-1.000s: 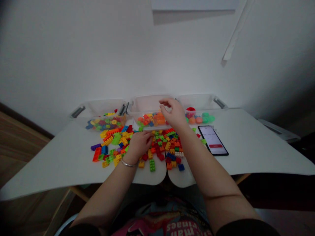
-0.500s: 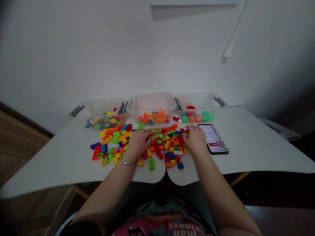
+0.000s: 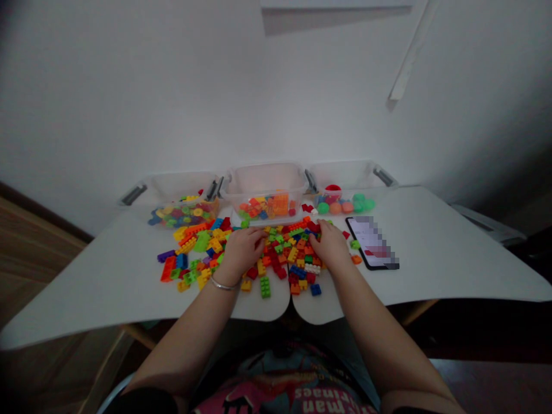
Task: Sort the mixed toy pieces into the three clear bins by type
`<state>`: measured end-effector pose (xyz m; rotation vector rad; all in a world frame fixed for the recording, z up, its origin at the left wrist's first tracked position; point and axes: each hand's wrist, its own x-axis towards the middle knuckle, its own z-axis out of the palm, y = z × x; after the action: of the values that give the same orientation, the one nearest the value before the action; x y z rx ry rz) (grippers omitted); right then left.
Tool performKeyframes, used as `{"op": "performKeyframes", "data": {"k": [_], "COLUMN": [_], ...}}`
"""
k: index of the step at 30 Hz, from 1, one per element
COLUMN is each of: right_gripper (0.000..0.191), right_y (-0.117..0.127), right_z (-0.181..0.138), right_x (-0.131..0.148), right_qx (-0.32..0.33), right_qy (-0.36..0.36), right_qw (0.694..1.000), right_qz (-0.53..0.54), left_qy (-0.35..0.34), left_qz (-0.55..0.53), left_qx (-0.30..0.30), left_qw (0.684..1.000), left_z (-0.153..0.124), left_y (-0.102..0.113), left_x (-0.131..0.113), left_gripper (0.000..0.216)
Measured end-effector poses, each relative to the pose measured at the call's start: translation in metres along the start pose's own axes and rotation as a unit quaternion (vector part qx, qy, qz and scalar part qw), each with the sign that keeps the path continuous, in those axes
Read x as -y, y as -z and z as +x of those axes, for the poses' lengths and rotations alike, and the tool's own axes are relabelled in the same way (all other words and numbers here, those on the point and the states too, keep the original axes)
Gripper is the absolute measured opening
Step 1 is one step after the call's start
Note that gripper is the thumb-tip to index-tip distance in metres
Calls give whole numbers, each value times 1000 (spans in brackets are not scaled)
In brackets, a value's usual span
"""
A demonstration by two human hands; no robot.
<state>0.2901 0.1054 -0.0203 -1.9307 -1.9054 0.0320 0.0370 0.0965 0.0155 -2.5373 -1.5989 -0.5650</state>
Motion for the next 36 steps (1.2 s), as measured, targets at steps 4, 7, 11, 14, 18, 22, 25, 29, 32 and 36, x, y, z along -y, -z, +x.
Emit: {"op": "performKeyframes", "data": {"k": [4, 7, 11, 14, 18, 22, 25, 29, 32, 36], "right_gripper": [47, 38, 36, 35, 31, 33, 39, 43, 40, 34], "right_y": [10, 22, 27, 21, 10, 4, 0, -2, -1, 4], "right_z": [1, 4, 14, 23, 32, 35, 36, 35, 35, 32], "right_x": [-3, -10, -16, -16, -13, -15, -18, -21, -20, -18], "right_qx": [-31, -57, -32, 11, 15, -7, -26, -64, -70, -90], "right_qy": [13, -14, -18, -13, 0, -3, -23, -17, -11, -27], "right_qw": [999, 998, 995, 995, 998, 1000, 999, 997, 996, 992], "right_qz": [9, -35, -97, -103, -66, -16, 18, 42, 46, 81], "left_qy": [-2, -7, -10, -7, -6, -2, -3, -6, -4, 2], "left_qz": [-1, -2, -3, -5, -5, -3, -4, -4, 0, 1], "left_qx": [-6, -12, -11, -8, -8, -6, -9, -10, -9, -1], "left_qw": [1000, 1000, 1000, 1000, 1000, 1000, 1000, 1000, 1000, 1000], "left_z": [-1, -1, 0, 0, 0, 0, 0, 0, 0, 0], "left_y": [-2, -3, -3, -3, -2, -1, -1, -2, -2, 1], "left_x": [1, 2, 2, 2, 1, 0, 0, 1, 2, -1], "left_gripper": [23, 22, 21, 22, 23, 22, 22, 22, 22, 22]}}
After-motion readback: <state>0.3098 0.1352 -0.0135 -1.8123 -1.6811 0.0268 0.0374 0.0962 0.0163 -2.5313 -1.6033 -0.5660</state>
